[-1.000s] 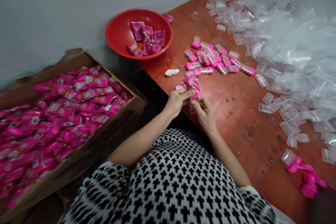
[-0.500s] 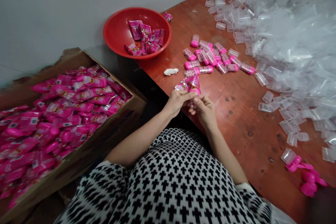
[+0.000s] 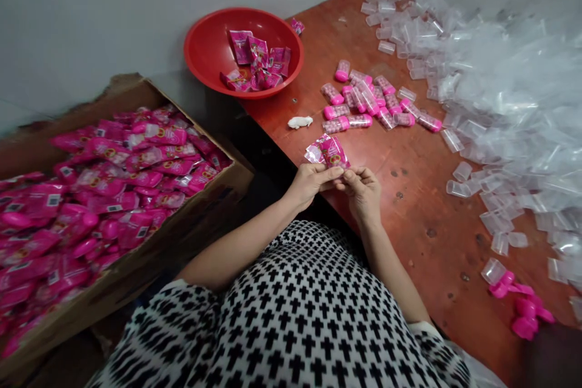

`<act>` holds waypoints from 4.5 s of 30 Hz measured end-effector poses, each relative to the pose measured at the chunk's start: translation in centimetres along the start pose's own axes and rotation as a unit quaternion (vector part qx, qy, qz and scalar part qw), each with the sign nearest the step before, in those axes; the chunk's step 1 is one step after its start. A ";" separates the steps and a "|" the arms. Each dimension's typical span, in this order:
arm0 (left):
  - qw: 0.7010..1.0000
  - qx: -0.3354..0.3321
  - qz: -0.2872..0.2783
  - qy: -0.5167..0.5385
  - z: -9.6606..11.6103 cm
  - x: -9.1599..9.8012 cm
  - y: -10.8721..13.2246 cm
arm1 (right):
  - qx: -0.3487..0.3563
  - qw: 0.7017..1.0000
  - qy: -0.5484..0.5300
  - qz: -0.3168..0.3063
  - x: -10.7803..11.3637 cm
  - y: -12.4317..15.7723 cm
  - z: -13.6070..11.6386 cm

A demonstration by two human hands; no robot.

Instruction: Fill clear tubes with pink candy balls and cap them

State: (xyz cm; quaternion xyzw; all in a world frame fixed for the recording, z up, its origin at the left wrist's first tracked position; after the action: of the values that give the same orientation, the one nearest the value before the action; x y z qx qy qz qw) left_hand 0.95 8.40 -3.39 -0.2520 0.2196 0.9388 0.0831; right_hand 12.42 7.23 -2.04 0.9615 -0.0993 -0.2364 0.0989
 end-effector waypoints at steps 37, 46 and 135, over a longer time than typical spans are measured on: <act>0.674 -0.355 0.172 -0.624 5.0 4.2 -4.3 | -0.036 0.980 0.173 -0.094 -1.6 -2.6 0.6; 0.771 -0.413 0.149 -0.461 5.4 3.2 -1.1 | 0.040 0.988 0.142 -0.046 -2.4 -5.8 0.2; 0.998 -0.062 0.004 -0.031 3.6 0.6 -0.4 | -0.072 0.985 0.082 -0.131 -3.4 0.5 1.6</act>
State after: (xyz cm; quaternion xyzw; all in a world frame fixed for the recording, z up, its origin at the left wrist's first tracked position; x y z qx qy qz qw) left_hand -1.01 10.39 -0.98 -0.2261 0.1595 0.9583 0.0707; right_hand 8.63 7.32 -1.87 0.9728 0.0533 -0.1738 0.1435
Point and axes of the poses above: each hand's wrist, its own y-axis away from the middle knuckle, its own x-axis out of the back of the hand, z = x × y, the point moved 9 cm from there along -y, towards the middle knuckle, and after that the axes turned 9 degrees about -y, right-handed, at the moved point
